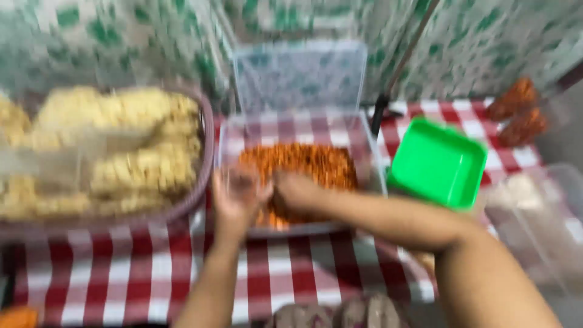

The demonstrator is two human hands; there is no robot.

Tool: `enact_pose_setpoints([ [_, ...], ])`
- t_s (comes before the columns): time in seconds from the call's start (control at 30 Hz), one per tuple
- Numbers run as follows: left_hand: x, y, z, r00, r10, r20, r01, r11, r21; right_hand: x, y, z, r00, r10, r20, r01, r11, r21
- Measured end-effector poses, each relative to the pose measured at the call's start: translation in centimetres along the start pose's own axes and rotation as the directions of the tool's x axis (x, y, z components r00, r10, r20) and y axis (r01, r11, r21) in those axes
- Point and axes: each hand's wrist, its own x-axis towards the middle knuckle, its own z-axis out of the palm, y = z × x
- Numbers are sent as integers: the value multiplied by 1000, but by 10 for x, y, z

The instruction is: Packaging small orange snacks into plastic bags using a cup and spoon for measurement and transfer, then weighing them on a scale.

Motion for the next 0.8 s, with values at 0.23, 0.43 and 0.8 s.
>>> enact_pose_setpoints([
  [0.23,-19,-20,5,632,444,635,-471,-431,770,17,22,0,993,105,-47,-104,994,36],
  [0.43,-27,-22,19,730,481,486,-323,-384,865,17,23,-10,982,101,-162,-86,992,93],
  [0.8,-45,-29,27,715,455,531,-360,-412,837,12,10,-16,974,200,-106,-190,977,102],
])
